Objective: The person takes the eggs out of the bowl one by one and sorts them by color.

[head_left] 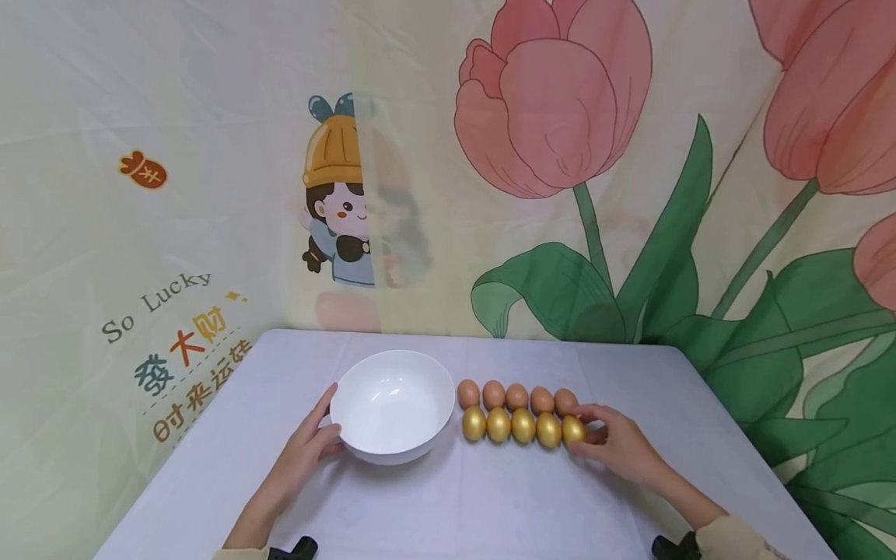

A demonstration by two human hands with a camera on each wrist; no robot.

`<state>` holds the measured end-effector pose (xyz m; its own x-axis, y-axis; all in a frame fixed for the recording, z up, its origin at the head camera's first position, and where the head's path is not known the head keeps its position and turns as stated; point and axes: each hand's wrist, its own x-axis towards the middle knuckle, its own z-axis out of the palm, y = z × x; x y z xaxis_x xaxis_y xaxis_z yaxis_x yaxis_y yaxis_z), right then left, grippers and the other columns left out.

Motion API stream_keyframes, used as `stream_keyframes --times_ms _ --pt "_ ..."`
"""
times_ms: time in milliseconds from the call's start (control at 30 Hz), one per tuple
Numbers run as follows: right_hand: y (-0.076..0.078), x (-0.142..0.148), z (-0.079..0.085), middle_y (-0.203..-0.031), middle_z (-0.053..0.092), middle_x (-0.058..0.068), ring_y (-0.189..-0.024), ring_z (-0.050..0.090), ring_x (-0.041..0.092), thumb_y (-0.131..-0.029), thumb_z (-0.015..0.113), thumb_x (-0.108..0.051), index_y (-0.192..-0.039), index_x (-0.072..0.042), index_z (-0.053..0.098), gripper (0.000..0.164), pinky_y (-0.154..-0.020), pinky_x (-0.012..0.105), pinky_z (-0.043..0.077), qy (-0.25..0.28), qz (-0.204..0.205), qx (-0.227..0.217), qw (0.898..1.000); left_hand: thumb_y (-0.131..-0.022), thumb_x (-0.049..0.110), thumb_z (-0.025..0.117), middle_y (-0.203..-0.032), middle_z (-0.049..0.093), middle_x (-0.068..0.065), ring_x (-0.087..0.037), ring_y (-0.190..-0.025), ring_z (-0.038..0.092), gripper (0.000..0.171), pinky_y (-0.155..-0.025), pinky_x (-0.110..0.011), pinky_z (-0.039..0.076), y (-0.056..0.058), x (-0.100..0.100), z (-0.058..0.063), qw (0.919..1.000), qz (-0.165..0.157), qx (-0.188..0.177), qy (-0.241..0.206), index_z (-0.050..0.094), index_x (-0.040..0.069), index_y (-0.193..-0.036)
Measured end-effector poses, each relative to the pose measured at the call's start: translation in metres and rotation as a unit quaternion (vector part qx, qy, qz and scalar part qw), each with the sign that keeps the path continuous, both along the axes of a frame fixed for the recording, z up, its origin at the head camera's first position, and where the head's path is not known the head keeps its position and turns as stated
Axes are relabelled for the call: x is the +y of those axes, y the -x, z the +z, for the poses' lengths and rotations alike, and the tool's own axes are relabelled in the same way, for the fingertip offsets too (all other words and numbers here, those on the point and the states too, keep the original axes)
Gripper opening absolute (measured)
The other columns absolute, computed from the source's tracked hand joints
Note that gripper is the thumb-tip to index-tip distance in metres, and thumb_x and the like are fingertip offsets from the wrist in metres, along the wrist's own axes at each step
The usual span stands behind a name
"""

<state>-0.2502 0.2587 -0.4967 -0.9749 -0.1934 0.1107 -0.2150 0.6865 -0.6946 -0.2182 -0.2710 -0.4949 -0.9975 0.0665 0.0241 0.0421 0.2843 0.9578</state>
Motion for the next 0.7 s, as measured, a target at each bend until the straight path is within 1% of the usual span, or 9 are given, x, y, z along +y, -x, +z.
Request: stream_keyframes --times_ms 200,367,500,600,700 --pt "0.000 0.002 0.004 -0.122 0.071 0.013 -0.089 0.070 0.016 -0.082 0.094 -0.025 -0.138 -0.006 0.066 0.066 -0.071 0.024 0.061 0.001 0.011 -0.008 1.000 -0.109 0.021 0.046 -0.173 0.024 -0.017 -0.041 -0.146 0.048 0.070 -0.104 -0.034 0.060 0.000 0.000 0.000 1.0000 0.000 0.004 -0.005 0.016 0.026 -0.172" --pt "-0.003 0.007 0.009 -0.124 0.070 0.013 -0.090 0.070 0.016 -0.082 0.094 -0.026 -0.141 -0.010 0.064 0.068 -0.072 0.024 0.061 -0.001 0.012 -0.018 1.000 -0.109 0.021 0.046 -0.173 0.024 -0.017 -0.040 -0.146 0.048 0.070 -0.104 -0.034 0.059 0.000 0.002 -0.002 1.0000 0.000 0.003 -0.006 0.017 0.026 -0.172" --pt "-0.007 0.012 0.016 -0.128 0.068 0.017 -0.092 0.071 0.018 -0.082 0.093 -0.026 -0.144 -0.008 0.062 0.071 -0.073 0.026 0.063 -0.005 0.012 -0.031 0.999 -0.109 0.021 0.047 -0.173 0.024 -0.017 -0.040 -0.145 0.049 0.071 -0.104 -0.033 0.060 -0.001 0.001 0.000 1.0000 0.004 -0.001 -0.003 0.017 0.027 -0.172" --pt "-0.010 0.016 0.021 -0.131 0.067 0.021 -0.094 0.072 0.018 -0.085 0.091 -0.026 -0.144 -0.006 0.061 0.069 -0.075 0.028 0.064 -0.012 0.012 -0.025 1.000 -0.109 0.021 0.047 -0.173 0.024 -0.017 -0.039 -0.144 0.050 0.071 -0.104 -0.033 0.060 -0.001 0.000 0.001 1.0000 0.007 -0.001 0.000 0.017 0.027 -0.172" --pt "-0.012 0.022 0.027 -0.134 0.066 0.023 -0.095 0.072 0.019 -0.088 0.088 -0.026 -0.144 -0.006 0.061 0.065 -0.076 0.029 0.065 -0.024 0.012 -0.004 1.000 -0.109 0.021 0.048 -0.173 0.025 -0.017 -0.039 -0.143 0.051 0.070 -0.103 -0.034 0.060 0.000 -0.001 0.002 1.0000 0.005 0.003 0.002 0.018 0.026 -0.172"
